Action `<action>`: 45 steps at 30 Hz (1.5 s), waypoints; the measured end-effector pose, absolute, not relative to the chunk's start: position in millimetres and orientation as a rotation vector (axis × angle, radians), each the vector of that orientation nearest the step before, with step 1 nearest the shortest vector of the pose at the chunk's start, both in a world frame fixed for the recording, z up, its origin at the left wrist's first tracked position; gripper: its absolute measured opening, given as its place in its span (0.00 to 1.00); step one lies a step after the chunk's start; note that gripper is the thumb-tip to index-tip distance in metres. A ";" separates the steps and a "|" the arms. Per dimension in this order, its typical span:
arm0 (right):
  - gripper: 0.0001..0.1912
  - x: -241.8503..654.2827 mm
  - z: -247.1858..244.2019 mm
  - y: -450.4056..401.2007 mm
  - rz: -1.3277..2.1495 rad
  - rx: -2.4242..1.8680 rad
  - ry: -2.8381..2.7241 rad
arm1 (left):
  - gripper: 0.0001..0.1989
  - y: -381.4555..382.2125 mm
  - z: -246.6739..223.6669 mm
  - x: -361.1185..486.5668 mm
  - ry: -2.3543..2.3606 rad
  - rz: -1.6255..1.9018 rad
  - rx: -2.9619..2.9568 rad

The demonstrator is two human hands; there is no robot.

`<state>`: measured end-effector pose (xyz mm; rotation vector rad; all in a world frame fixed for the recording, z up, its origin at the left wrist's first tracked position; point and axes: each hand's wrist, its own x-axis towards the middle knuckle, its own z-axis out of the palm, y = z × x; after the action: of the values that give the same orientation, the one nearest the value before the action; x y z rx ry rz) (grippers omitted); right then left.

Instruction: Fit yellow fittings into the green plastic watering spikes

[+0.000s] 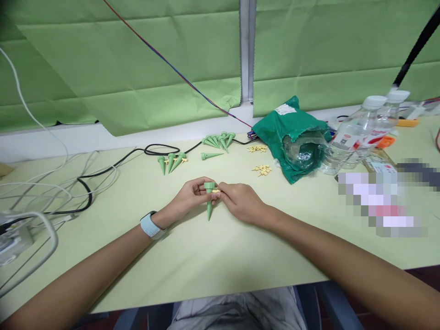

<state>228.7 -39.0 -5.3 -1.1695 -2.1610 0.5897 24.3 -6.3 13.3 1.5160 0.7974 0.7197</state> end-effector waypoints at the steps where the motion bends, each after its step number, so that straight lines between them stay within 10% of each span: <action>1: 0.13 227.6 -5.8 -38.2 0.708 -1.163 -2.090 | 0.18 -5.9 12.4 23.8 0.799 0.717 1.518; 7: 0.17 218.6 -11.0 -36.2 1.275 -1.082 -1.681 | 0.18 -4.3 11.5 23.1 0.818 0.758 1.488; 45: 0.19 217.7 -11.4 -30.5 1.368 -0.881 -1.306 | 0.19 -2.2 8.9 17.5 0.704 0.771 1.418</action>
<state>217.7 -30.5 -11.4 -0.8813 -1.3064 1.3676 17.5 -2.2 8.9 1.4177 0.7042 0.7714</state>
